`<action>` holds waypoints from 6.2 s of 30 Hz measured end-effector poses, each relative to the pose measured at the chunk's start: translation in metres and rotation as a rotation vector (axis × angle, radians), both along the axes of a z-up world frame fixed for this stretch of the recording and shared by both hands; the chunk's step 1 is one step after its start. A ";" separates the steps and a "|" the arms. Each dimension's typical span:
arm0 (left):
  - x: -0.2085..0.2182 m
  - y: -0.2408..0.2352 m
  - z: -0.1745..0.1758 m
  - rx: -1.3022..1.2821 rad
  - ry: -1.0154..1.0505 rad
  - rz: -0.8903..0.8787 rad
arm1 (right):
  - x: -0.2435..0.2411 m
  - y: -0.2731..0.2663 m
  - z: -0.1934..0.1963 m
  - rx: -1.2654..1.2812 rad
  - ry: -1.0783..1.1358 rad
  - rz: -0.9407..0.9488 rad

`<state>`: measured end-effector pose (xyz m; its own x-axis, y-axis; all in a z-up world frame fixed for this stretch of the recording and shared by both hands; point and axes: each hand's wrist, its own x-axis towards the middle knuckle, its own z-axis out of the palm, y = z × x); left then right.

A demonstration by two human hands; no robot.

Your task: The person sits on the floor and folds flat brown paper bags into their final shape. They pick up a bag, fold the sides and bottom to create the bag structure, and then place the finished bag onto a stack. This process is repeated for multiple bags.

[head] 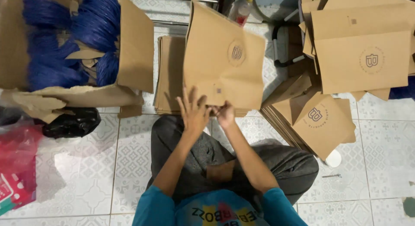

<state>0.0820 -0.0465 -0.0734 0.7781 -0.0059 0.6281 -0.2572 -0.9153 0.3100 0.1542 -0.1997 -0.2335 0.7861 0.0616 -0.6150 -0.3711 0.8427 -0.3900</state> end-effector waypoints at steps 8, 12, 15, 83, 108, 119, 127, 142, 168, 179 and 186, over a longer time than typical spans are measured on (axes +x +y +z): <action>0.059 0.006 -0.128 0.208 0.723 -0.101 | -0.060 0.049 -0.034 -0.314 0.257 0.604; 0.062 0.014 -0.103 0.205 1.032 -0.157 | -0.068 0.037 0.064 -0.727 -0.050 0.697; 0.056 0.014 -0.125 0.148 1.077 -0.157 | -0.052 0.036 0.067 -1.459 -0.658 0.554; 0.079 0.026 -0.076 0.129 1.286 -0.276 | 0.219 0.038 0.038 -2.131 -0.526 0.983; 0.016 -0.018 -0.169 -1.103 0.741 0.460 | 0.164 -0.112 0.070 -1.928 -0.362 0.928; 0.011 -0.019 -0.101 -1.952 0.660 0.103 | -0.001 -0.130 0.289 -1.499 -1.144 0.300; -0.016 -0.001 -0.073 -1.759 0.530 -0.196 | -0.088 -0.183 0.344 -1.415 -1.022 0.073; 0.024 0.048 -0.058 -1.484 0.509 -0.050 | -0.049 -0.136 0.308 -2.234 -0.984 0.691; 0.065 0.092 -0.228 -0.711 0.211 0.236 | 0.063 0.057 0.157 -0.711 -0.680 1.390; 0.077 0.101 -0.182 -0.434 0.389 0.439 | 0.071 0.062 0.030 -2.102 -1.021 1.346; 0.139 0.114 -0.212 -0.581 0.493 0.573 | 0.113 -0.021 0.005 -2.094 -0.818 1.182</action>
<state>0.2213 0.0673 -0.2855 0.7436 0.6685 0.0130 0.4641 -0.5302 0.7095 0.2667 -0.2208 -0.2281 0.8830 0.4299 -0.1882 0.3760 -0.8881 -0.2644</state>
